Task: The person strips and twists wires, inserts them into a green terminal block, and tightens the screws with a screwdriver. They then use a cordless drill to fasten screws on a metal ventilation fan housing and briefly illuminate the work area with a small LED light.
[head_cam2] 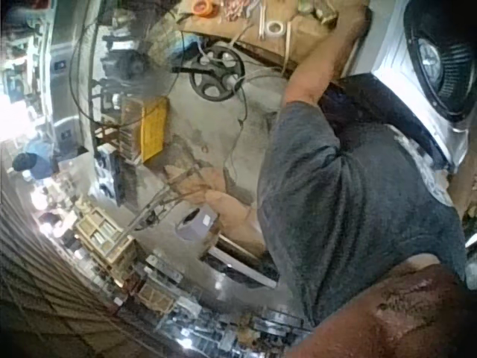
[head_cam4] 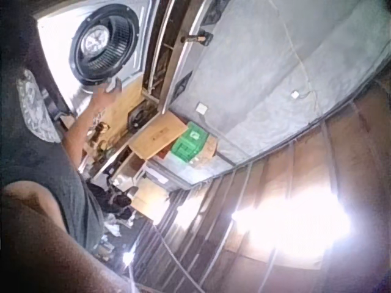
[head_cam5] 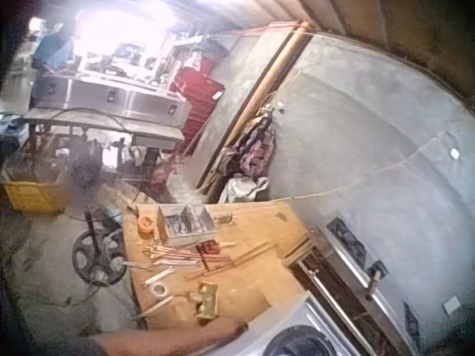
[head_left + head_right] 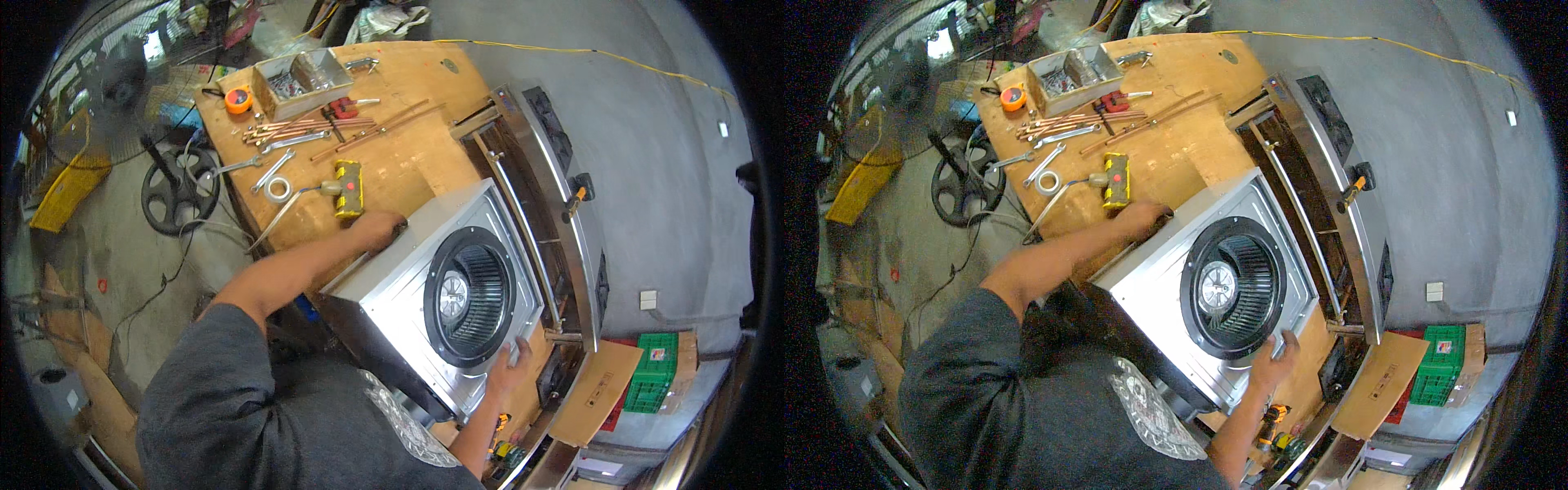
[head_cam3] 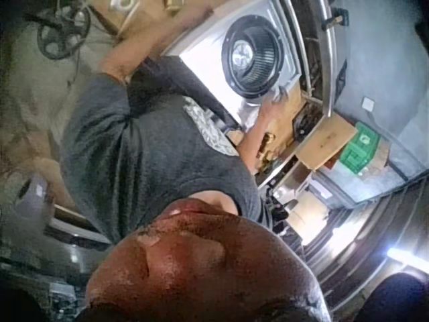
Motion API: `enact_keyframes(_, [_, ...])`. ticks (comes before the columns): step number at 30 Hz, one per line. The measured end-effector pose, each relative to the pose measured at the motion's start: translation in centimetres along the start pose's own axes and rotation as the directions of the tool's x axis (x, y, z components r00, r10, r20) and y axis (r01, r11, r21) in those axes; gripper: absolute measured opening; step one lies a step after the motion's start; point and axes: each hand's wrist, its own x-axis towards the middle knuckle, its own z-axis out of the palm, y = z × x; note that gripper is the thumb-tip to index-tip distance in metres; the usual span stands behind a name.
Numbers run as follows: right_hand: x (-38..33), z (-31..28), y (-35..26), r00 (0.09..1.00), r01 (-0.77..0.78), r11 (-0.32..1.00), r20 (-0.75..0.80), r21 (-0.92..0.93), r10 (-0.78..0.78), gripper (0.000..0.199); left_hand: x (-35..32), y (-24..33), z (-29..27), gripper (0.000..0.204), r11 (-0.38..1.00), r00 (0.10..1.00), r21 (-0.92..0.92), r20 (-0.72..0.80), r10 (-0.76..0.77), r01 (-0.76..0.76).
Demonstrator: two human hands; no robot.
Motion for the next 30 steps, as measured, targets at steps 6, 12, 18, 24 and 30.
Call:
enact_keyframes(6, [-4.1, -3.8, 7.8, 0.789, -0.593, 0.805, 0.178, -0.032, 0.588, 0.056, -3.1, 2.5, 2.6, 0.068, 0.667, 0.97, -0.744, -0.131, -0.206, 0.042])
enact_keyframes(12, [-3.8, -5.3, 8.5, 0.71, -0.661, 0.749, 0.293, -0.036, 0.64, 0.06, -7.7, 4.4, 6.1, 0.067, 0.634, 0.957, -0.772, -0.16, -0.244, 0.033])
enact_keyframes(18, [-4.6, -5.4, 10.5, 0.737, -0.653, 0.757, 0.211, -0.022, 0.642, 0.05, -3.8, 4.3, 6.1, 0.055, 0.753, 0.89, -0.649, -0.401, -0.217, -0.109])
enact_keyframes(24, [-4.4, -5.3, 11.0, 0.874, -0.453, 0.88, 0.121, -0.143, 0.47, 0.045, 18.8, 6.9, -2.3, 0.048, 0.573, 0.969, -0.793, 0.246, -0.013, 0.209])
enact_keyframes(30, [-4.2, -5.7, 6.9, 0.898, -0.431, 0.862, -0.033, -0.267, 0.439, 0.046, 24.7, 8.9, 0.4, 0.047, 0.589, 0.751, -0.642, 0.654, 0.086, 0.491])
